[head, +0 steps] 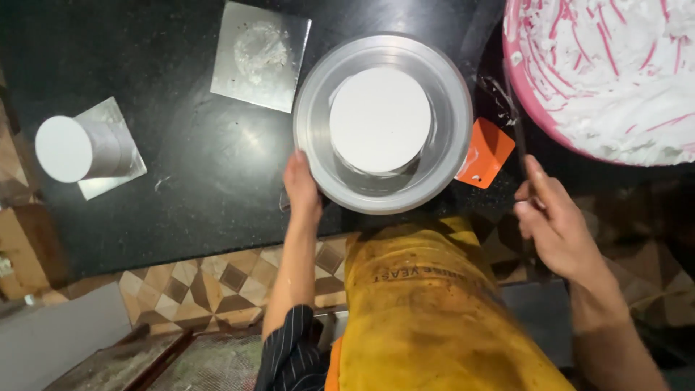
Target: Apply frosting to a cake and smooth it using a palette knife.
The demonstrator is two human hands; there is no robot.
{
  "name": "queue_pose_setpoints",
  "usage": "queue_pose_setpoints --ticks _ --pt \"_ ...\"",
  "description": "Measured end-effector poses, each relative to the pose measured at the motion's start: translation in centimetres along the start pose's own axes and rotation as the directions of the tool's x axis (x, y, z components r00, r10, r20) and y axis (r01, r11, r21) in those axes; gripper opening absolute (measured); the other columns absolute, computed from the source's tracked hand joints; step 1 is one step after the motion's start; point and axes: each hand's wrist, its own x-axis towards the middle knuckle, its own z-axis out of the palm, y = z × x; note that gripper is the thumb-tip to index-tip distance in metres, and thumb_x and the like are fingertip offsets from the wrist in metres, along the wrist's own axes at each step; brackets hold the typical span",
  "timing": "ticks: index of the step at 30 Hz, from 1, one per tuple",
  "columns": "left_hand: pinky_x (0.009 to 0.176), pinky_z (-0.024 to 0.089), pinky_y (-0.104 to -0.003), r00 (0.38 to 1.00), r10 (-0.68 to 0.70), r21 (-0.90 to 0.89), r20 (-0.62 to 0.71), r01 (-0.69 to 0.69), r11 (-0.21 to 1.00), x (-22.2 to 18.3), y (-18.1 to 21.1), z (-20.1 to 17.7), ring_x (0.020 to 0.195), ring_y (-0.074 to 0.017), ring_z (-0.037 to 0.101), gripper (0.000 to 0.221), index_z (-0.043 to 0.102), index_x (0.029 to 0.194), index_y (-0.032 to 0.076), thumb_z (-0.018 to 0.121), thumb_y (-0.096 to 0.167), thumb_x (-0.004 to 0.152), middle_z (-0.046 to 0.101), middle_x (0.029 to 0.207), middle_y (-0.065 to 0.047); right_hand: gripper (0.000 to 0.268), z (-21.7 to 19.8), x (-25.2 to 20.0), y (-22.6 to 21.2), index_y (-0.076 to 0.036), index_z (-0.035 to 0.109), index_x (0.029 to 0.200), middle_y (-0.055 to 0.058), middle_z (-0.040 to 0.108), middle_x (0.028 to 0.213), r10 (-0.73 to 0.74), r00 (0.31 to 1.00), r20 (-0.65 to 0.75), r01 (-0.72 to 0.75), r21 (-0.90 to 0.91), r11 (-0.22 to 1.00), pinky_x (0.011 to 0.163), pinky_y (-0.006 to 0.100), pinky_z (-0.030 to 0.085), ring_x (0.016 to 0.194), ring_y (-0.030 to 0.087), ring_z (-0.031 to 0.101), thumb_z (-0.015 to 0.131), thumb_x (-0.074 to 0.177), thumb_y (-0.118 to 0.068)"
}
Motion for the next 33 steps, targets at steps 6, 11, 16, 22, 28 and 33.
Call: queue_pose_setpoints --ticks 6,11,16,22,28,33 --pt "0.069 0.044 -0.024 0.991 -0.122 -0.098 0.047 0.126 0.987 -5.5 -2.4 -0.9 0.076 -0.0078 0.050 0.029 0.056 0.096 0.001 0.046 0.028 0.102 0.055 0.085 0.001 0.051 2.3 3.1 -7.2 -0.010 0.054 0.134 0.010 0.057 0.099 -0.189 0.982 0.031 0.183 -0.444 0.877 0.072 0.031 0.047 0.081 0.021 0.058 0.064 0.083 -0.008" --pt "0.059 0.038 -0.021 0.997 -0.077 -0.102 0.031 0.080 0.992 -4.7 -2.3 -1.3 0.065 -0.0043 0.043 0.025 0.055 0.090 0.005 0.047 0.026 0.100 0.050 0.073 0.005 0.047 4.3 4.7 -9.3 -0.011 0.057 0.131 0.011 0.059 0.101 -0.215 0.976 0.027 0.193 -0.553 0.810 0.075 0.033 0.049 0.086 0.025 0.060 0.063 0.085 -0.007" --pt "0.059 0.033 -0.020 0.993 -0.090 -0.094 0.078 0.097 0.991 -4.8 -1.9 -1.3 0.065 -0.0026 0.039 0.023 0.056 0.092 0.005 0.050 0.026 0.100 0.049 0.075 0.007 0.047 5.1 5.6 -9.5 -0.012 0.058 0.131 0.011 0.059 0.101 -0.195 0.981 0.022 0.171 -0.584 0.794 0.071 0.033 0.050 0.081 0.024 0.060 0.063 0.085 -0.007" --pt "0.058 0.033 -0.020 0.993 -0.082 -0.070 0.086 0.088 0.994 -4.9 -1.9 -1.3 0.065 -0.0022 0.038 0.025 0.055 0.091 0.005 0.050 0.027 0.101 0.048 0.074 0.008 0.048 5.5 6.2 -9.4 -0.014 0.057 0.133 0.012 0.059 0.100 -0.179 0.983 0.035 0.165 -0.593 0.788 0.069 0.033 0.050 0.078 0.024 0.061 0.062 0.085 -0.008" --pt "0.064 0.035 -0.019 0.995 -0.033 -0.089 0.098 0.042 0.995 -4.7 -2.2 -1.3 0.070 -0.0017 0.040 0.025 0.057 0.094 0.005 0.050 0.028 0.100 0.051 0.079 0.008 0.048 5.8 6.6 -9.2 -0.014 0.058 0.132 0.013 0.058 0.102 -0.199 0.979 0.047 0.181 -0.653 0.735 0.069 0.036 0.050 0.079 0.028 0.061 0.063 0.084 -0.009" --pt "0.058 0.032 -0.019 0.995 -0.058 -0.067 0.081 0.063 0.996 -4.8 -2.0 -1.2 0.064 -0.0018 0.037 0.026 0.057 0.092 0.005 0.051 0.029 0.100 0.048 0.073 0.008 0.050 6.4 6.2 -9.5 -0.017 0.056 0.134 0.014 0.058 0.100 -0.195 0.976 0.093 0.207 -0.661 0.722 0.065 0.038 0.050 0.074 0.030 0.060 0.063 0.085 -0.011"
